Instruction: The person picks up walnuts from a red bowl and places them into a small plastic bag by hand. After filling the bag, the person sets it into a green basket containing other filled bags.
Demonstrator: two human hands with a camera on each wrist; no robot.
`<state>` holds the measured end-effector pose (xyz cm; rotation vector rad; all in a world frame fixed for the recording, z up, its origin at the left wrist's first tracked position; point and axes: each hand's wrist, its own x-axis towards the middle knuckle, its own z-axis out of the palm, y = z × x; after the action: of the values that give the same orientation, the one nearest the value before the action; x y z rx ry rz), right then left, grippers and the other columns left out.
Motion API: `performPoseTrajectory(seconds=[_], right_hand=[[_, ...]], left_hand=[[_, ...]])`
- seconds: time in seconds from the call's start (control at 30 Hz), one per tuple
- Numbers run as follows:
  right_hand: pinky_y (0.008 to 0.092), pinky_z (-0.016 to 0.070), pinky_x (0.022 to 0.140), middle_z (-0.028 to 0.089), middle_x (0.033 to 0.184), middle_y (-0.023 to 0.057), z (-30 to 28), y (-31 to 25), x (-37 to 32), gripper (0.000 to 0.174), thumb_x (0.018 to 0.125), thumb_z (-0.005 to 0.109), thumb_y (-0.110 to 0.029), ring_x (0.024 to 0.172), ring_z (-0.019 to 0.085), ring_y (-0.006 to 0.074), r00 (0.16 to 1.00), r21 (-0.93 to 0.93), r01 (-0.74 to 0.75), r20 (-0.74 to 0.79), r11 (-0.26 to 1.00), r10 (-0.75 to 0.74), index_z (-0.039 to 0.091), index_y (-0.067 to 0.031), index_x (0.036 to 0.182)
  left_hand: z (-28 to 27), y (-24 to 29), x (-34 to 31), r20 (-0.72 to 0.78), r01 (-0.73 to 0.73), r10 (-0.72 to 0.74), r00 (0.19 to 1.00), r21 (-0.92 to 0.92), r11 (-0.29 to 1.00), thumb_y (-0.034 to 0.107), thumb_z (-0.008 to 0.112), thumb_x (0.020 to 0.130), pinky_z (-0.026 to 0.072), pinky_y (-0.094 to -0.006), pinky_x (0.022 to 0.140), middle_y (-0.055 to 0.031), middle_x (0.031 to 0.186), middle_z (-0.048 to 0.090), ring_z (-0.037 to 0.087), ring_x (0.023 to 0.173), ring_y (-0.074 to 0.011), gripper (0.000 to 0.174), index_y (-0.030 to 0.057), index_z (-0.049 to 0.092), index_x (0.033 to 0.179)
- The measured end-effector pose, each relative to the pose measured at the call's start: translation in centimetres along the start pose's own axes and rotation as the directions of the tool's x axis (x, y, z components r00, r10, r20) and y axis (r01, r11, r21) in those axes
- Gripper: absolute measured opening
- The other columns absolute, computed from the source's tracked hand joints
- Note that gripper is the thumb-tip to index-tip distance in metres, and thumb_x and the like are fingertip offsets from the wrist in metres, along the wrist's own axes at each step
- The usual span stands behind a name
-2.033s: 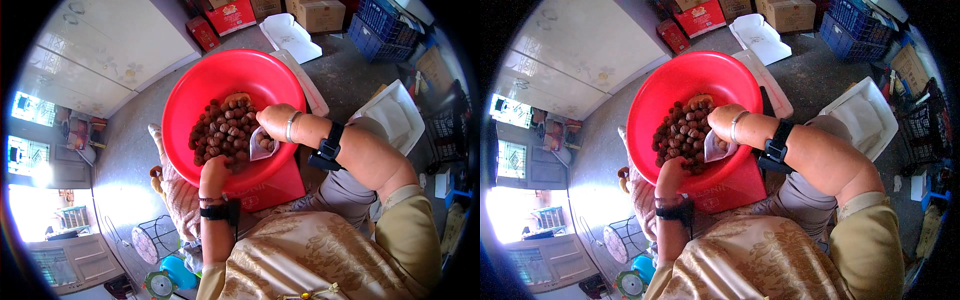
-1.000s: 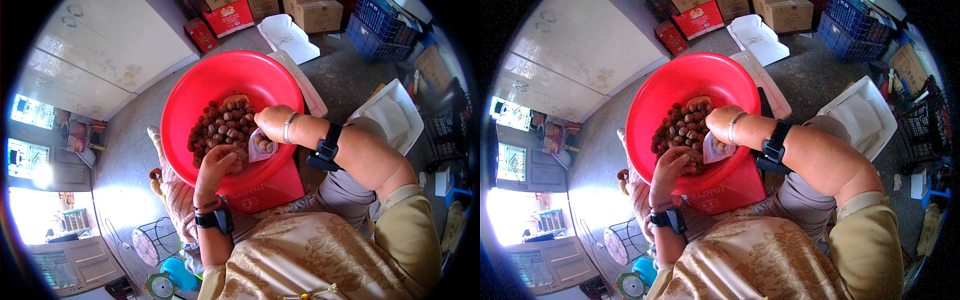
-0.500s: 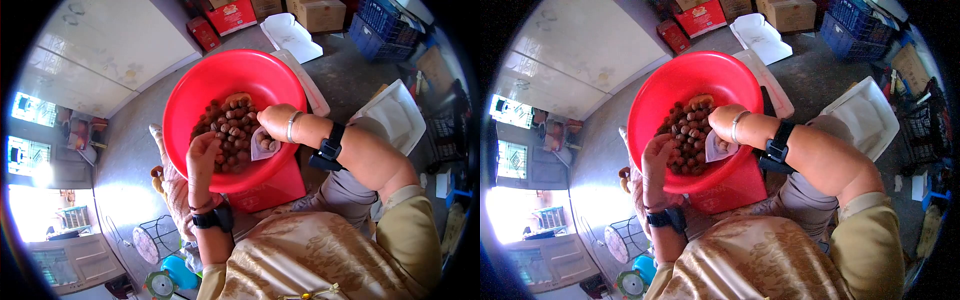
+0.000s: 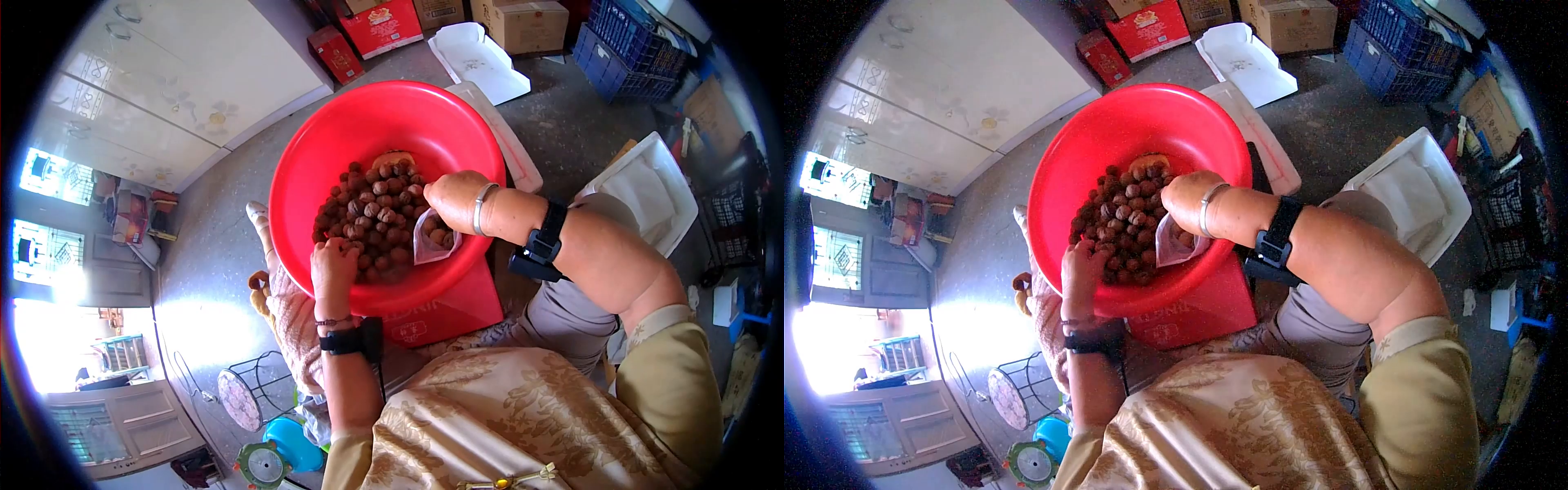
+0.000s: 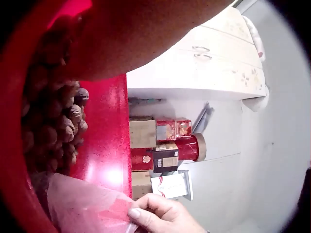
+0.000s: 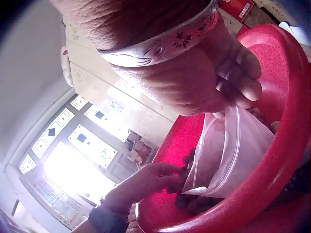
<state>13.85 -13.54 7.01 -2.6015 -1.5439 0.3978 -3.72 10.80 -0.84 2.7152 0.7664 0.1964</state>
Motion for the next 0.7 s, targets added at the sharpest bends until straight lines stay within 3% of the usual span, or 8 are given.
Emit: performPoseTrajectory(seconds=[0.13, 0.33, 0.4, 0.43, 0.5, 0.53, 0.6, 0.7], right_hand=[[0.0452, 0.0572, 0.079, 0.072, 0.092, 0.0211, -0.3, -0.3, -0.1, 0.019, 0.077, 0.069, -0.012, 0.09, 0.071, 0.0372, 0.999, 0.053, -0.041, -0.017, 0.998, 0.042, 0.074, -0.0012, 0.093], [0.0453, 0.0573, 0.079, 0.072, 0.092, 0.0211, -0.3, -0.3, 0.0, 0.018, 0.077, 0.069, -0.011, 0.09, 0.071, 0.0372, 0.999, 0.051, -0.048, -0.012, 0.998, 0.049, 0.074, -0.0017, 0.092], [0.0453, 0.0574, 0.079, 0.072, 0.092, 0.0213, -0.2, -0.3, 0.0, 0.018, 0.077, 0.069, -0.011, 0.09, 0.071, 0.0373, 0.999, 0.052, -0.049, -0.016, 0.997, 0.05, 0.074, -0.0017, 0.092], [0.0453, 0.0574, 0.079, 0.072, 0.092, 0.0215, -0.1, -0.3, 0.0, 0.018, 0.077, 0.069, -0.011, 0.09, 0.071, 0.0374, 0.999, 0.053, -0.049, -0.02, 0.997, 0.05, 0.074, -0.0017, 0.091], [0.0453, 0.0574, 0.079, 0.072, 0.092, 0.0216, 0.0, -0.2, 0.0, 0.018, 0.077, 0.069, -0.011, 0.089, 0.071, 0.0376, 0.998, 0.06, -0.05, -0.024, 0.997, 0.052, 0.074, -0.0015, 0.091], [0.0453, 0.0574, 0.079, 0.072, 0.093, 0.0217, 0.0, -0.2, 0.0, 0.018, 0.077, 0.069, -0.01, 0.089, 0.071, 0.0378, 0.998, 0.066, -0.05, -0.027, 0.997, 0.052, 0.074, -0.0014, 0.091], [0.0454, 0.0574, 0.079, 0.072, 0.093, 0.0218, -0.1, -0.3, -0.1, 0.018, 0.078, 0.068, -0.01, 0.089, 0.071, 0.038, 0.998, 0.066, -0.052, -0.024, 0.996, 0.054, 0.074, -0.0012, 0.092], [0.0455, 0.0573, 0.079, 0.072, 0.093, 0.022, -0.3, -0.3, -0.2, 0.018, 0.078, 0.068, -0.01, 0.089, 0.071, 0.0385, 0.998, 0.068, -0.055, -0.021, 0.996, 0.057, 0.074, -0.0009, 0.093]], left_hand=[[0.0, 1.4, 0.1, 0.057, 0.041, -0.045, 0.997, 0.084, 0.996, 0.028, 0.076, 0.077, 0.0506, -0.0475, 0.089, -0.0204, 0.104, 0.064, 0.059, 0.103, -0.0399, 0.032, 0.0046, 0.07, 0.098], [-0.4, 1.2, -0.2, 0.018, 0.06, -0.061, 0.998, 0.016, 0.998, 0.027, 0.078, 0.076, 0.0526, -0.0455, 0.085, -0.0204, 0.107, 0.064, 0.062, 0.1, -0.0385, 0.032, 0.0037, 0.07, 0.098], [0.3, -0.1, 0.2, 0.062, 0.108, -0.092, 0.994, -0.342, 0.934, 0.018, 0.075, 0.081, 0.0553, -0.038, 0.075, -0.0172, 0.107, 0.067, 0.067, 0.089, -0.0303, 0.031, 0.002, 0.068, 0.107], [0.5, -0.5, 0.2, 0.062, 0.107, -0.092, 0.994, -0.341, 0.934, 0.018, 0.075, 0.081, 0.0553, -0.038, 0.075, -0.0172, 0.107, 0.067, 0.067, 0.089, -0.0303, 0.031, 0.002, 0.068, 0.107], [1.0, -1.2, 0.2, 0.172, 0.185, -0.079, 0.982, -0.786, 0.59, 0.007, 0.069, 0.087, 0.0549, -0.0285, 0.069, -0.0123, 0.105, 0.07, 0.068, 0.081, -0.0195, 0.032, -0.0004, 0.063, 0.117], [0.5, -0.6, -0.1, 0.172, 0.185, -0.078, 0.982, -0.786, 0.59, 0.007, 0.069, 0.087, 0.0549, -0.0285, 0.069, -0.0123, 0.105, 0.07, 0.068, 0.081, -0.0195, 0.032, -0.0004, 0.063, 0.117], [-1.1, 1.5, -0.9, 0.28, 0.294, -0.089, 0.956, -0.919, 0.261, 0.0, 0.063, 0.091, 0.0542, -0.0236, 0.07, -0.008, 0.103, 0.069, 0.065, 0.082, -0.0118, 0.032, -0.0023, 0.058, 0.123], [-1.5, 2.0, -1.3, 0.281, 0.28, -0.021, 0.959, -0.938, 0.204, 0.0, 0.063, 0.091, 0.0546, -0.0236, 0.071, -0.0077, 0.103, 0.069, 0.065, 0.082, -0.0116, 0.032, -0.0011, 0.059, 0.123]])
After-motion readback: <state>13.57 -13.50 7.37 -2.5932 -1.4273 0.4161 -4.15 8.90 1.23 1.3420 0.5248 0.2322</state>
